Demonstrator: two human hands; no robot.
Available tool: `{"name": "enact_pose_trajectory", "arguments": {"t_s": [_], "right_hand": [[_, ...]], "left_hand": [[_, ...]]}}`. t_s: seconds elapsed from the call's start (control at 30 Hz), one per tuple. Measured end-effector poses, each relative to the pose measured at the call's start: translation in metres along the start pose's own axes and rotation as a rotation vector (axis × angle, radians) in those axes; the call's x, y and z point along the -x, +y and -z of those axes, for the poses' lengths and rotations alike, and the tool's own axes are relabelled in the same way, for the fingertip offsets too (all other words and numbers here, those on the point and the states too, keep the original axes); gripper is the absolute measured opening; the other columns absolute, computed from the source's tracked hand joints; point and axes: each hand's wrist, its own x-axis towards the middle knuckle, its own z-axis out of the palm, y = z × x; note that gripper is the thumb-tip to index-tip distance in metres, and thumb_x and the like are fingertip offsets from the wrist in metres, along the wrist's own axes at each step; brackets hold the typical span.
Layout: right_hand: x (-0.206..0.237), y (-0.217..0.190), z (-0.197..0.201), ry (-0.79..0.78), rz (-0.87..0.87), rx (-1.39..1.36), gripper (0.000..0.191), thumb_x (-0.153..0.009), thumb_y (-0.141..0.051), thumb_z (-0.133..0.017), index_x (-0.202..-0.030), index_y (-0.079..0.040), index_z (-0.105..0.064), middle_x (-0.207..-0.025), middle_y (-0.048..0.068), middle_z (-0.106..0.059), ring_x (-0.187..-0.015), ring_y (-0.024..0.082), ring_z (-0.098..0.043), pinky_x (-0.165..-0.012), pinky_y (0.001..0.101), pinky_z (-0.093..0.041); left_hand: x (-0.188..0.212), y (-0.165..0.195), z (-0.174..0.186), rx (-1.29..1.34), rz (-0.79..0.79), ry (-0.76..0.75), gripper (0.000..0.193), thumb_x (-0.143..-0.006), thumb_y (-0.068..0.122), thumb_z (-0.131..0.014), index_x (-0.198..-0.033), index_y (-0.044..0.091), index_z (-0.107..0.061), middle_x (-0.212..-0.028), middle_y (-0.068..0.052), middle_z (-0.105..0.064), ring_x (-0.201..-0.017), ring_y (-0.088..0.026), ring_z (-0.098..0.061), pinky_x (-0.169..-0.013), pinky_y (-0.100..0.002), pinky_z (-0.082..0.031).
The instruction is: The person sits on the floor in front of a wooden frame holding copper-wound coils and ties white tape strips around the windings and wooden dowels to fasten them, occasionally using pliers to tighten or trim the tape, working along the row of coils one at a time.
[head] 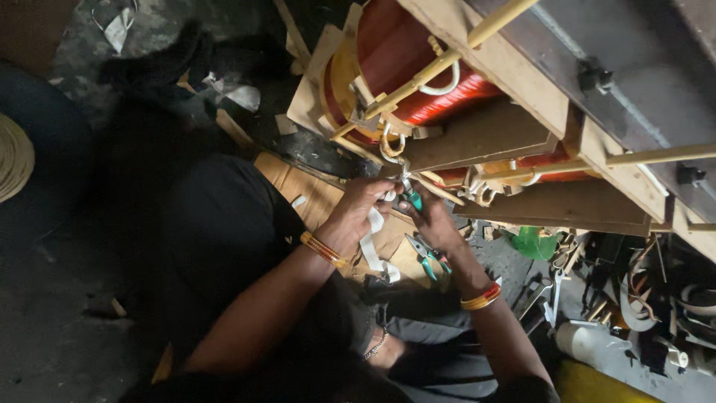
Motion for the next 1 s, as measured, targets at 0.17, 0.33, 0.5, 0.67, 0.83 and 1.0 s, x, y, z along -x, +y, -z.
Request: {"name": "enact_pose_trajectory", "arguments": {"t_s": [0.17, 0.33, 0.5, 0.67, 0.83, 1.0], "right_hand": [[0.000, -0.022, 0.009, -0.018, -0.160, 0.168, 0.054, -0.089, -0.024, -0.077, -0.134, -0.004, -0.055, -0.110, 0.024, -0.071, -0.102, 0.037, -0.070, -0.087, 0.0443, -0.055], [0.001, -0.028, 0.008, 0.059, -0.142, 0.184, 0.052, -0.089, -0.029, -0.075, -0.135, -0.010, -0.060, -0.111, 0.023, -0.073, -0.099, 0.041, -0.072, -0.080, 0.0449, -0.056], [0.003, -0.021, 0.003, 0.182, 0.191, 0.309, 0.053, -0.094, -0.028, -0.075, -0.137, -0.005, -0.056, -0.110, 0.029, -0.069, -0.101, 0.047, -0.067, -0.080, 0.0481, -0.055], [0.005, -0.020, 0.000, 0.127, 0.030, 0.221, 0.048, -0.096, -0.030, -0.073, -0.135, -0.007, -0.058, -0.104, 0.027, -0.070, -0.096, 0.047, -0.068, -0.077, 0.0490, -0.054], [0.001, -0.015, -0.010, 0.078, -0.112, 0.133, 0.043, -0.093, -0.033, -0.070, -0.127, -0.007, -0.063, -0.107, 0.022, -0.074, -0.093, 0.041, -0.072, -0.082, 0.0456, -0.055], [0.024, -0.001, -0.027, 0.091, -0.068, 0.308, 0.048, -0.090, -0.034, -0.075, -0.125, -0.003, -0.065, -0.111, 0.024, -0.072, -0.100, 0.039, -0.070, -0.085, 0.0447, -0.055]], "left_hand": [[-0.003, 0.003, 0.000, -0.039, -0.051, 0.001, 0.016, -0.089, 0.014, -0.070, -0.081, 0.001, -0.067, -0.066, 0.002, -0.052, -0.049, -0.005, -0.036, -0.043, -0.022, -0.025], [-0.004, 0.009, 0.000, -0.086, -0.041, -0.028, 0.013, -0.089, 0.013, -0.066, -0.084, 0.002, -0.066, -0.073, -0.001, -0.062, -0.051, -0.006, -0.039, -0.046, -0.023, -0.028], [-0.003, 0.012, -0.001, -0.022, 0.034, -0.078, 0.017, -0.090, 0.016, -0.066, -0.083, 0.001, -0.066, -0.064, 0.002, -0.051, -0.044, -0.005, -0.034, -0.040, -0.023, -0.024], [-0.005, 0.015, -0.005, 0.031, -0.005, -0.089, 0.013, -0.089, 0.011, -0.066, -0.079, 0.002, -0.063, -0.068, -0.002, -0.057, -0.045, -0.006, -0.035, -0.040, -0.023, -0.023], [0.002, 0.013, -0.009, -0.102, -0.016, 0.002, 0.022, -0.089, 0.015, -0.070, -0.073, 0.004, -0.060, -0.062, 0.000, -0.052, -0.044, -0.007, -0.036, -0.038, -0.024, -0.027], [0.032, 0.021, 0.002, -0.377, -0.472, 0.307, 0.015, -0.092, 0.012, -0.064, -0.084, 0.002, -0.071, -0.073, 0.000, -0.067, -0.058, -0.008, -0.057, -0.051, -0.025, -0.045]]}}
